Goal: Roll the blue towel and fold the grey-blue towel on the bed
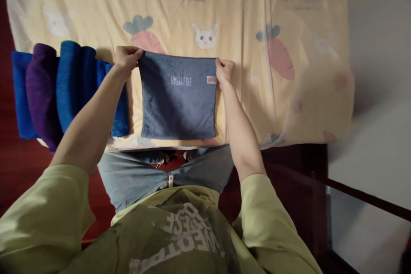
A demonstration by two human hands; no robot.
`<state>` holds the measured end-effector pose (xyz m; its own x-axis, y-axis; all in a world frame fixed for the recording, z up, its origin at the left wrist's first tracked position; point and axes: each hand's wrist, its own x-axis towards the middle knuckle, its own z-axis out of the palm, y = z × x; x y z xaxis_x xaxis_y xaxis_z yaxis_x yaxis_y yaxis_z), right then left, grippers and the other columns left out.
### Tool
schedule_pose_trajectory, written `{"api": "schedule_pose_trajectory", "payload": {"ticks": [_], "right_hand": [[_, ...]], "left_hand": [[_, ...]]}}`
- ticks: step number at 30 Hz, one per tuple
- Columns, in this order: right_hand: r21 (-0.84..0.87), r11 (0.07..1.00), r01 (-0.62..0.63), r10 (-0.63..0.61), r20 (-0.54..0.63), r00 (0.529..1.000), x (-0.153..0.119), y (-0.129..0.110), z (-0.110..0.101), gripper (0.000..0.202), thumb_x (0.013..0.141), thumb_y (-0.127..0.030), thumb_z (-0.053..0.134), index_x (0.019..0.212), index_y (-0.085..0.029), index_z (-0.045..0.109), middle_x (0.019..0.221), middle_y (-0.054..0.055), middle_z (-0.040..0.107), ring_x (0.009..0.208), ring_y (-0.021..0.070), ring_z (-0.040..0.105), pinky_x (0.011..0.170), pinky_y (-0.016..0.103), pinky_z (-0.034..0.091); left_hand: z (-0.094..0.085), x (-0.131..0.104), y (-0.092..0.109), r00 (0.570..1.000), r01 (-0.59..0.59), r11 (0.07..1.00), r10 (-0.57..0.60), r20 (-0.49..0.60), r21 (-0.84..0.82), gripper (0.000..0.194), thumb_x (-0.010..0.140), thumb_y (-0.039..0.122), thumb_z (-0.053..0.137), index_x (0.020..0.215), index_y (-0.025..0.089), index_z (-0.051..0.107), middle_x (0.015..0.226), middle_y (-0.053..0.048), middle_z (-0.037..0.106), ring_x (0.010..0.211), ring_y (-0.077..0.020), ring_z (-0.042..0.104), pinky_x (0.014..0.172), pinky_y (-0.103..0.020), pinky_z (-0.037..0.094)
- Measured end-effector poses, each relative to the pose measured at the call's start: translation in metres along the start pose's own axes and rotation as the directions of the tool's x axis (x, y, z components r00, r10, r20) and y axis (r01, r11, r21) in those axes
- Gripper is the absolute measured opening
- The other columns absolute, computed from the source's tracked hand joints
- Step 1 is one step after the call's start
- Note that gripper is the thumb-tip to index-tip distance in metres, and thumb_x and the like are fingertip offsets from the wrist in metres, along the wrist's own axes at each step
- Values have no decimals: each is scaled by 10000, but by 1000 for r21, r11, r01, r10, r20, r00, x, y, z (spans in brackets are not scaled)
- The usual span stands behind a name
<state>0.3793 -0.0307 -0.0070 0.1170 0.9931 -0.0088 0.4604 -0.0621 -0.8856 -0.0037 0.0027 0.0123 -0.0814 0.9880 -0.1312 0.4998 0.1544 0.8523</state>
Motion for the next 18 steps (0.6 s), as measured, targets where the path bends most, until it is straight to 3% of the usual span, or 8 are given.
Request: {"api": "schedule_pose_trajectory", "payload": {"ticks": [3, 6, 9, 11, 13, 15, 18], "right_hand": [[-65, 996, 68, -69, -26, 997, 21, 7, 3, 566, 1014, -656, 443, 918, -136, 645, 919, 57, 654, 1068, 212, 660, 880, 341, 569], [-118, 983, 141, -148, -51, 988, 20, 17, 11, 628, 1067, -623, 273, 1142, -118, 639, 1175, 120, 650, 1266, 261, 605, 1033, 494, 522], [-250, 944, 217, -229, -19, 973, -22, 8, 24, 577, 1097, -545, 245, 1390, -149, 546, 1471, 157, 517, 1483, 303, 410, 1194, 609, 358], [-336, 887, 317, -300, 101, 948, -71, -6, 33, 537, 1096, -500, 289, 1511, -204, 461, 1611, 114, 391, 1570, 304, 259, 1268, 622, 236], [-370, 830, 418, -331, 276, 902, -125, -19, 40, 532, 1086, -454, 337, 1571, -246, 407, 1672, 57, 320, 1600, 287, 182, 1307, 607, 157], [-388, 787, 480, -312, 420, 852, -171, -25, 42, 558, 1070, -414, 382, 1601, -243, 376, 1692, 40, 291, 1609, 276, 150, 1326, 591, 112], [-409, 767, 495, -271, 492, 827, -210, -20, 38, 598, 1052, -360, 417, 1625, -208, 343, 1713, 52, 238, 1612, 274, 133, 1334, 581, 82]], "left_hand": [[9, 23, 4, 997, 43, 989, -33, -73, 143, 517, 999, 340, 454, 1047, -164, 562, 1140, -192, 693, 1151, -281, 645, 1021, -414, 475], [19, 10, 3, 990, -29, 980, 55, -128, 195, 434, 1015, 279, 537, 1195, -117, 542, 1281, -216, 634, 1292, -300, 568, 1146, -476, 391], [31, -51, 6, 959, -261, 939, 280, -56, 225, 446, 1044, 342, 530, 1346, 14, 534, 1488, -148, 476, 1529, -336, 307, 1262, -528, 232], [40, -109, 8, 925, -379, 890, 368, 91, 254, 447, 1041, 390, 516, 1402, 130, 562, 1597, -116, 411, 1568, -310, 233, 1305, -494, 176], [51, -164, 5, 896, -435, 855, 381, 227, 284, 515, 1018, 433, 524, 1454, 160, 543, 1643, -102, 370, 1584, -323, 198, 1317, -524, 142], [59, -208, -4, 887, -440, 846, 359, 290, 301, 580, 1015, 472, 486, 1516, 178, 497, 1673, -97, 329, 1595, -327, 167, 1314, -557, 121], [63, -243, -26, 897, -427, 838, 343, 281, 339, 624, 1023, 472, 444, 1576, 184, 438, 1703, -94, 265, 1605, -305, 141, 1320, -539, 83]]}}
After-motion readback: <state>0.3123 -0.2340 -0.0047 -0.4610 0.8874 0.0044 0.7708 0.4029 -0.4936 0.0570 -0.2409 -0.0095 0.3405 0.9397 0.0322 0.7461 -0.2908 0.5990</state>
